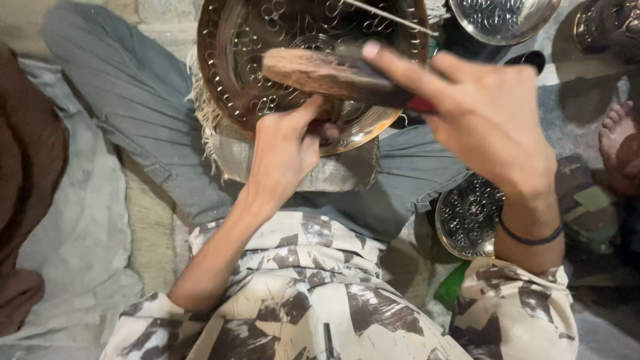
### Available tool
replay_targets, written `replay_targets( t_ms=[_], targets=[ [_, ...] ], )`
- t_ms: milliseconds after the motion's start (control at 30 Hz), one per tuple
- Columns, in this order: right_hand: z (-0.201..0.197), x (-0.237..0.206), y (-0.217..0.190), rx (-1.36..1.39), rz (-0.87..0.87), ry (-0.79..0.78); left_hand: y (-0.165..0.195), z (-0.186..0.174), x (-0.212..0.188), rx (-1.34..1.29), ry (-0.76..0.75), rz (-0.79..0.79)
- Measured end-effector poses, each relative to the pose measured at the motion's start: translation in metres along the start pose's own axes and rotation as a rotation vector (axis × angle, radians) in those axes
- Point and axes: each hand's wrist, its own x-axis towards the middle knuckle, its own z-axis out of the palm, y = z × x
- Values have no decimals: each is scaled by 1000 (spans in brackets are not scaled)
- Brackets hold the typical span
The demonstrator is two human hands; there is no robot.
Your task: The person sits on the floor and uses a hammer to strike a metal plate resting on a cushion. They repeatedly hit the plate's surface to create or refine decorative patterns.
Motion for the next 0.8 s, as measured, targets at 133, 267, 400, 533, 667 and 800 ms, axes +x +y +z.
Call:
replay_targets(
  t_ms=[133,267,400,533,667,800],
  targets=[
    [-19,14,0,-102,-63,-82,6,2,-5,37,92,-56],
    [-41,25,-2,-210,-59,-118,10,3,-3,7,104,-83],
    [-34,23,-5,-133,-37,-154,12,4,-4,30,105,-104],
    [-24,9,2,14,7,-11,8,4,-3,27,107,-84],
    [-22,5,-2,-245,2,-404,4,1,-2,44,61,-111],
    [-20,6,-3,236,104,139,1,1,-2,11,75,-33]
  ],
)
